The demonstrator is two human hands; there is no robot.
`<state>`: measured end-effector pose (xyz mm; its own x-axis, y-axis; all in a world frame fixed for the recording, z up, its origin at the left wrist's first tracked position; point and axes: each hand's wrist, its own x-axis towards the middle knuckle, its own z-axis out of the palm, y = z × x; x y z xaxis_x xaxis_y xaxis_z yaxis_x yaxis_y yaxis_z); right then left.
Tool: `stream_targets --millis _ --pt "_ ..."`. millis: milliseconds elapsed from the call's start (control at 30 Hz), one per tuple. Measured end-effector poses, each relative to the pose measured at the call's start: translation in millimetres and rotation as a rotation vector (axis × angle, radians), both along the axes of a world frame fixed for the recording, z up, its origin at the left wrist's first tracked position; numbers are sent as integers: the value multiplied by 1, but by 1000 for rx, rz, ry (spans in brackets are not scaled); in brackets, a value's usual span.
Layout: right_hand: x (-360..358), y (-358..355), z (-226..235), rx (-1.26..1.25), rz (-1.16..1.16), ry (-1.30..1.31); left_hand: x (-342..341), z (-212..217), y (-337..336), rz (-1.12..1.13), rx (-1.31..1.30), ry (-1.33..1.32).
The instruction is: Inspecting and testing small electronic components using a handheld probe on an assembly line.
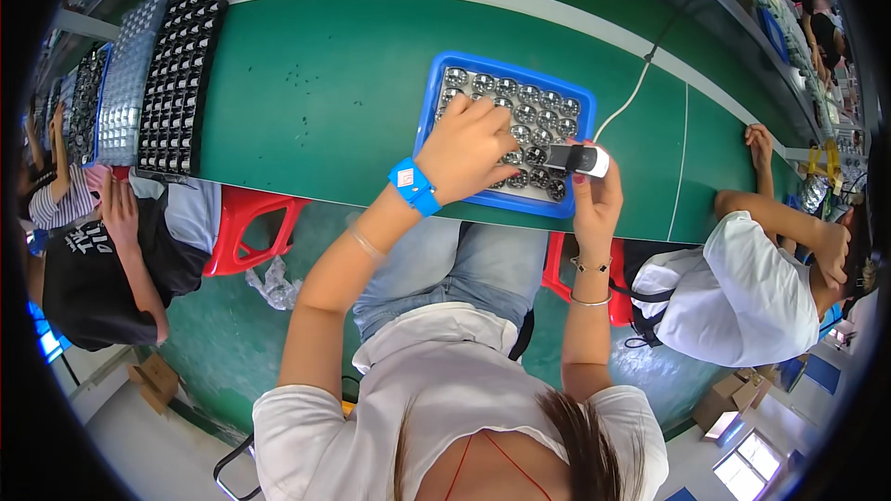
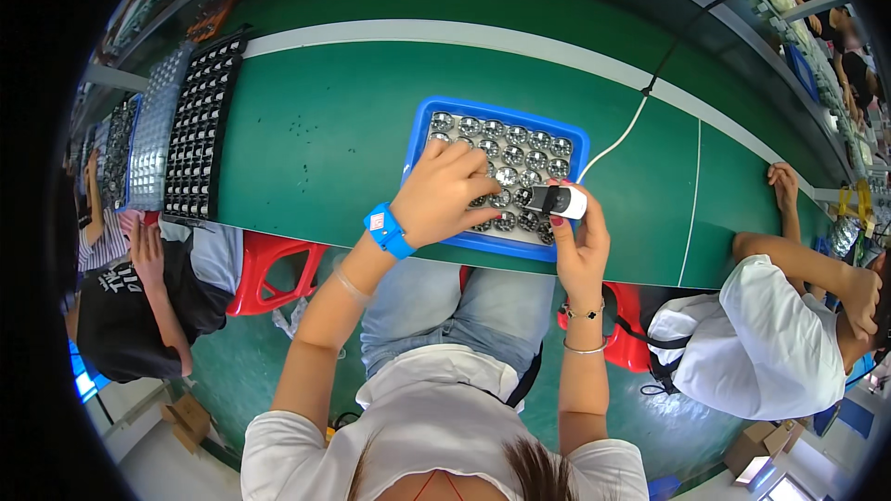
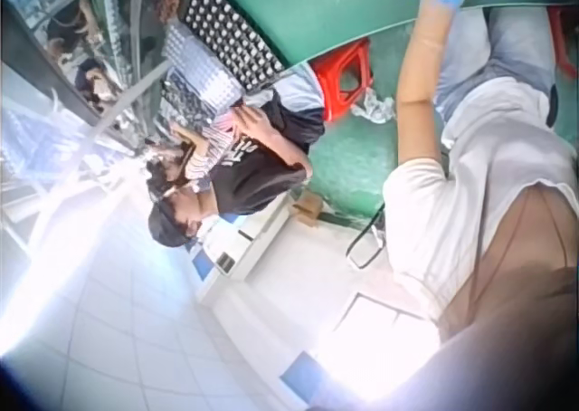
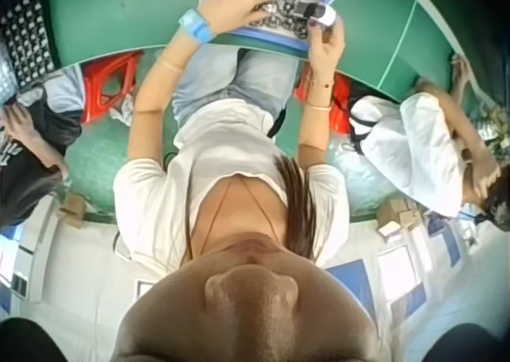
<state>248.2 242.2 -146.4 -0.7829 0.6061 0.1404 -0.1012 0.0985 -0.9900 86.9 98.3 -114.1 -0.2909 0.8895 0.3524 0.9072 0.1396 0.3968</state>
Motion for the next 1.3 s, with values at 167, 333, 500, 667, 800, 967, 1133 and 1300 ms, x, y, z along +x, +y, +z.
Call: stream_targets --millis 167,333,500,667,800,967,1133,1300 --pt "0 4 -3 153 82 -76 3 -5 5 -61 -15 35" --pt "-1 2 -6 244 158 -102 8 7 3 -52 62 -13" --pt "-1 -3 -2 116 116 -72 10 4 3 -19 80 1" --pt "10 9 -3 -72 -67 33 7 -9 8 -20 -46 86" --pt "15 16 -1 6 -52 -8 12 -7 20 12 -1 4" --pt "15 16 -2 91 11 -73 16 -16 32 -46 11 65" --pt "12 13 3 156 27 -125 20 -3 29 -81 98 -85" --pt "13 12 -1 -40 -14 -35 20 -4 29 -54 96 -58"
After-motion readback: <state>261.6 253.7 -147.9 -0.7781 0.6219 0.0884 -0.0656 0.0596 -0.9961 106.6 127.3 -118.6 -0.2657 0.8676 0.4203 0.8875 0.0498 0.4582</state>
